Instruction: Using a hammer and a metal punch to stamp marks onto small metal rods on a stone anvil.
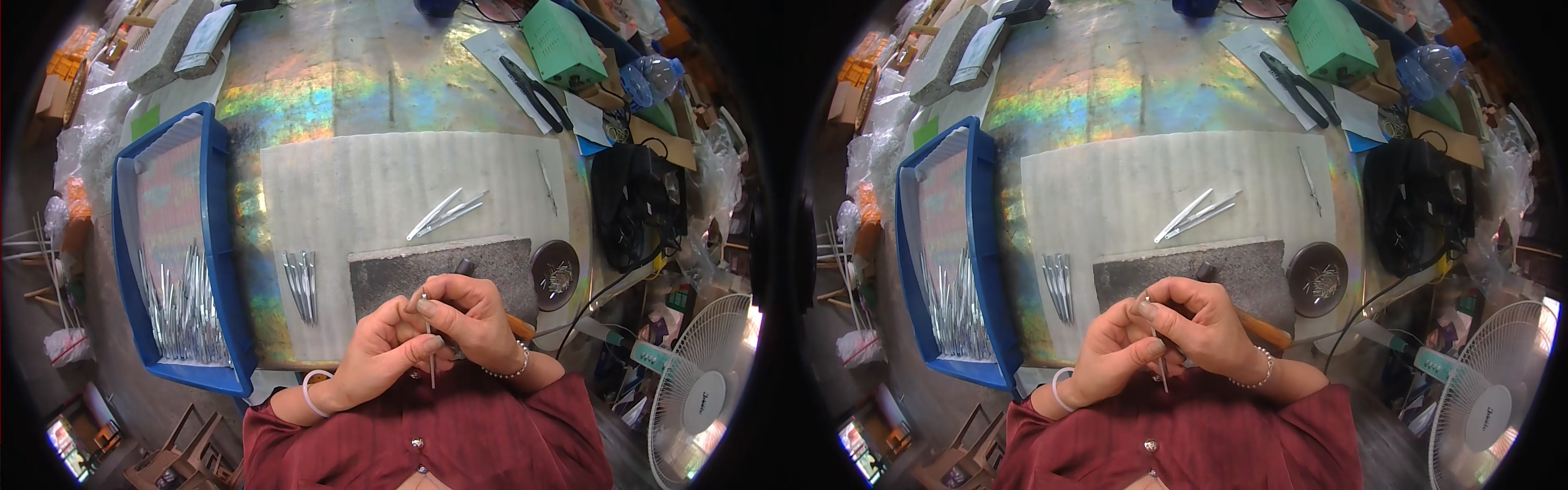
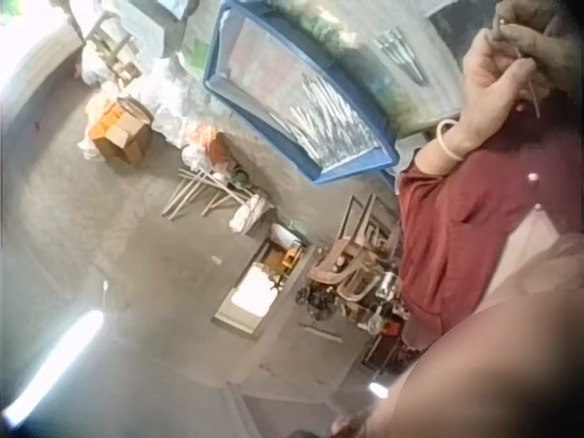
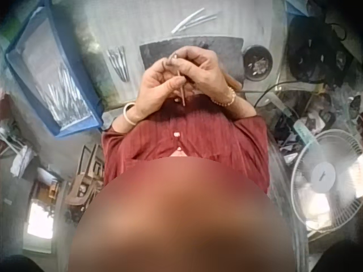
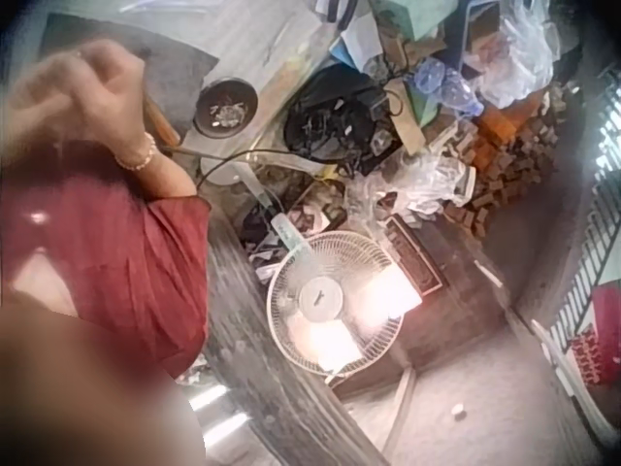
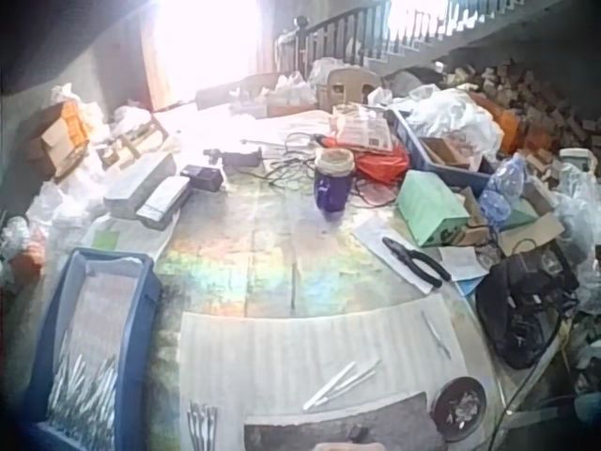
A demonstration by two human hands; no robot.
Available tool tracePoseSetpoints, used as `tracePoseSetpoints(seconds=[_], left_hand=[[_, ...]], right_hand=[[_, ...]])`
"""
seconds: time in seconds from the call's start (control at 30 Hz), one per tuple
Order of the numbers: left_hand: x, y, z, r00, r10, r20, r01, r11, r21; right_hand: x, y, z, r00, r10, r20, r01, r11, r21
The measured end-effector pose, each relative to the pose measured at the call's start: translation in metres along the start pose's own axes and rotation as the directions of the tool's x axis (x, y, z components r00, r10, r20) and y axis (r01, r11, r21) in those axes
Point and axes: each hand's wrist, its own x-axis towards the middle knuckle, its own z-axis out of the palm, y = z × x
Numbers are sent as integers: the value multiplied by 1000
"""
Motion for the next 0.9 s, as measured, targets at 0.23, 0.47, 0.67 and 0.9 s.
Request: tracePoseSetpoints(seconds=[0.23,0.47,0.67,0.9], left_hand=[[1,0,-3,1000,-4,4,4,1000,16],[-5,0,-2,994,110,8,-111,988,104],[-18,-2,1,978,207,-37,-187,936,299],[-30,-6,-2,990,140,-34,-131,971,199]], right_hand=[[1,-1,0,1000,2,14,-2,1000,4],[-3,8,1,986,-136,94,139,990,-21],[-7,17,2,976,-148,161,139,988,69],[-12,22,15,980,-174,98,167,983,73]])
